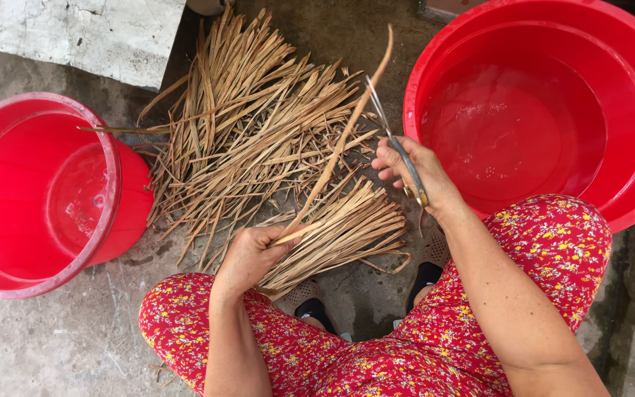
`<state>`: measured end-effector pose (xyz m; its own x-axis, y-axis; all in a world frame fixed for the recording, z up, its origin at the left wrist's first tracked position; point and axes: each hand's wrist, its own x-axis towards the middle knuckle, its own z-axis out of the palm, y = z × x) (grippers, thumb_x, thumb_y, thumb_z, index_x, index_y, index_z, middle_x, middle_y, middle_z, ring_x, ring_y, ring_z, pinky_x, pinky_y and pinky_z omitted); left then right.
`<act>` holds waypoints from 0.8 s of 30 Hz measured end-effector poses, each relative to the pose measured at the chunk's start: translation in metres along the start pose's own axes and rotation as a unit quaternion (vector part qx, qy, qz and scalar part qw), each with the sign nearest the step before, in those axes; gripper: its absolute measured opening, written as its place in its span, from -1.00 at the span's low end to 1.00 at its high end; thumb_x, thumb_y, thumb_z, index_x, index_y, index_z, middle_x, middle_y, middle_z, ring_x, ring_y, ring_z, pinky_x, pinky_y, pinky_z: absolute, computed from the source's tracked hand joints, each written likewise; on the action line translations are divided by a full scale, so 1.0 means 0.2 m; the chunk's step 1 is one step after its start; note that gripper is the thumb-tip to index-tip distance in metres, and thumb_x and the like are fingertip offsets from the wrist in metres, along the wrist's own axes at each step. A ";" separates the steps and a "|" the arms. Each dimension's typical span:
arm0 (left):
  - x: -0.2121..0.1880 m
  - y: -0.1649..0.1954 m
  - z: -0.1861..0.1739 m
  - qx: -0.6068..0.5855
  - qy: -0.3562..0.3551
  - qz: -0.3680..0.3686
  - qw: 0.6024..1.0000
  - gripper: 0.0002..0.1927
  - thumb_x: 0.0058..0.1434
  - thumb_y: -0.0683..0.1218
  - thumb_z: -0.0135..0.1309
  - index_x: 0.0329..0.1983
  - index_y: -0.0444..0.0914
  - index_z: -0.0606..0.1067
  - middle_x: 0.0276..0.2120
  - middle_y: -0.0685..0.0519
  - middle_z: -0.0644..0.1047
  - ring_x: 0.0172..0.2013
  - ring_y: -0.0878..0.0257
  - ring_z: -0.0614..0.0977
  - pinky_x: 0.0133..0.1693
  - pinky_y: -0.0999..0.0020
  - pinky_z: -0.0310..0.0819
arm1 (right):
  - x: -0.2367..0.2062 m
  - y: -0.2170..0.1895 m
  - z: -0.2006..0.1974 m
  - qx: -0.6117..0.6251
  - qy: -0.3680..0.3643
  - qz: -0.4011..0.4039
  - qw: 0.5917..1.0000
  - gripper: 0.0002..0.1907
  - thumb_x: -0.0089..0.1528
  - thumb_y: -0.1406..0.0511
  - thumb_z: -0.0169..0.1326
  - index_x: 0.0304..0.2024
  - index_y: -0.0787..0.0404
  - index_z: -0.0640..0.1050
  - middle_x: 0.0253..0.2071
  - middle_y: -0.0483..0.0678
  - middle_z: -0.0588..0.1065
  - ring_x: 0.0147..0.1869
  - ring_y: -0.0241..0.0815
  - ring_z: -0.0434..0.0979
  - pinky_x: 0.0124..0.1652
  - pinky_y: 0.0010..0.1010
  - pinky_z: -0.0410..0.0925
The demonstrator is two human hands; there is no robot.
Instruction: The person sits on a low stool outdoors and trims dried palm leaves with scissors, cutting off hard edge strips and ends from each leaf one at a time, then sets the trimmed leaves on a pile beside them next to red buckets of water.
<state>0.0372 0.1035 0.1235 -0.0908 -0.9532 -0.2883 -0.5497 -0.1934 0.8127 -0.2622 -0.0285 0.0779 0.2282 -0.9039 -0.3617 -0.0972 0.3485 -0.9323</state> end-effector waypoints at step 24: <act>-0.01 0.09 -0.42 -0.461 0.344 0.269 0.773 -0.63 0.65 0.11 -0.10 -0.03 -0.28 0.50 -0.60 0.15 0.30 -0.69 0.41 0.22 -0.61 0.45 0.08 | -0.10 -0.10 0.04 0.123 0.085 -0.088 0.985 -0.67 0.31 0.09 0.22 -0.08 0.18 0.56 -0.49 -0.20 0.41 -0.58 -0.46 0.32 -0.57 -0.60 0.26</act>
<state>0.0969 0.0817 0.1804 0.5369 -0.7895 0.2972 0.2670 0.4933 0.8279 -0.2573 -0.0146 0.1037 0.0535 -0.9766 -0.2082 0.1721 0.2144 -0.9615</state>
